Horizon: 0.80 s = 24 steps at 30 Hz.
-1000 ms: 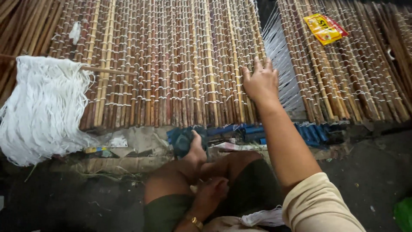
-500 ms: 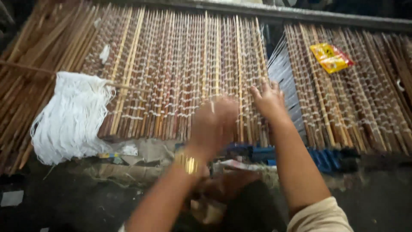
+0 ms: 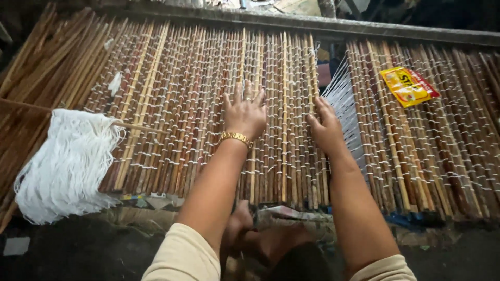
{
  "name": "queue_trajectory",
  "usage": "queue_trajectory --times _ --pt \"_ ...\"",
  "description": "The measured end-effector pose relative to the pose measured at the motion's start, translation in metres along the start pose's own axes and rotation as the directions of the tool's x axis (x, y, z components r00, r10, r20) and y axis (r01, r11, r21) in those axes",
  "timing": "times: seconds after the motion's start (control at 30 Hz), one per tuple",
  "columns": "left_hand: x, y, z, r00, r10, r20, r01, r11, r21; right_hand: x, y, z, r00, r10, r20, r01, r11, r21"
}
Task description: The person ties white strings onto a thin wooden stick using both hands, creating evenly spaced loops. They then place the stick with attached strings onto a rack of similar sticks and repeat the process with another stick.
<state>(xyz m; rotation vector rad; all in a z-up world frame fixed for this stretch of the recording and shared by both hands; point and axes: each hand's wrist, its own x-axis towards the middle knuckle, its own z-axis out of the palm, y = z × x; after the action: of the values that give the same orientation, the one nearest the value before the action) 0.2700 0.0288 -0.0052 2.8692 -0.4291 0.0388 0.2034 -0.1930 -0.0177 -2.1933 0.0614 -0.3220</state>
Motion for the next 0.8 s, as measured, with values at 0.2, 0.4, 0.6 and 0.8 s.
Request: queue_trajectory --times 0.2,0.4,0.6,0.8 --pt "0.002 -0.002 0.002 1.000 -0.008 0.017 0.007 0.999 0.035 0.005 0.023 0.007 0.997 -0.072 -0.007 0.071 0.997 -0.035" --pt "0.004 -0.008 0.001 1.000 0.009 0.022 -0.010 0.999 0.031 0.010 0.031 0.009 0.996 -0.092 -0.016 0.092 0.996 -0.004" --pt "0.001 -0.015 -0.003 1.000 0.014 0.021 -0.015 1.000 0.024 0.009 0.031 0.012 0.992 -0.128 -0.021 0.128 0.992 -0.017" --pt "-0.001 -0.017 -0.007 0.999 0.003 0.042 -0.002 1.000 -0.007 0.009 0.025 0.011 0.998 -0.049 -0.028 0.049 0.999 -0.020"
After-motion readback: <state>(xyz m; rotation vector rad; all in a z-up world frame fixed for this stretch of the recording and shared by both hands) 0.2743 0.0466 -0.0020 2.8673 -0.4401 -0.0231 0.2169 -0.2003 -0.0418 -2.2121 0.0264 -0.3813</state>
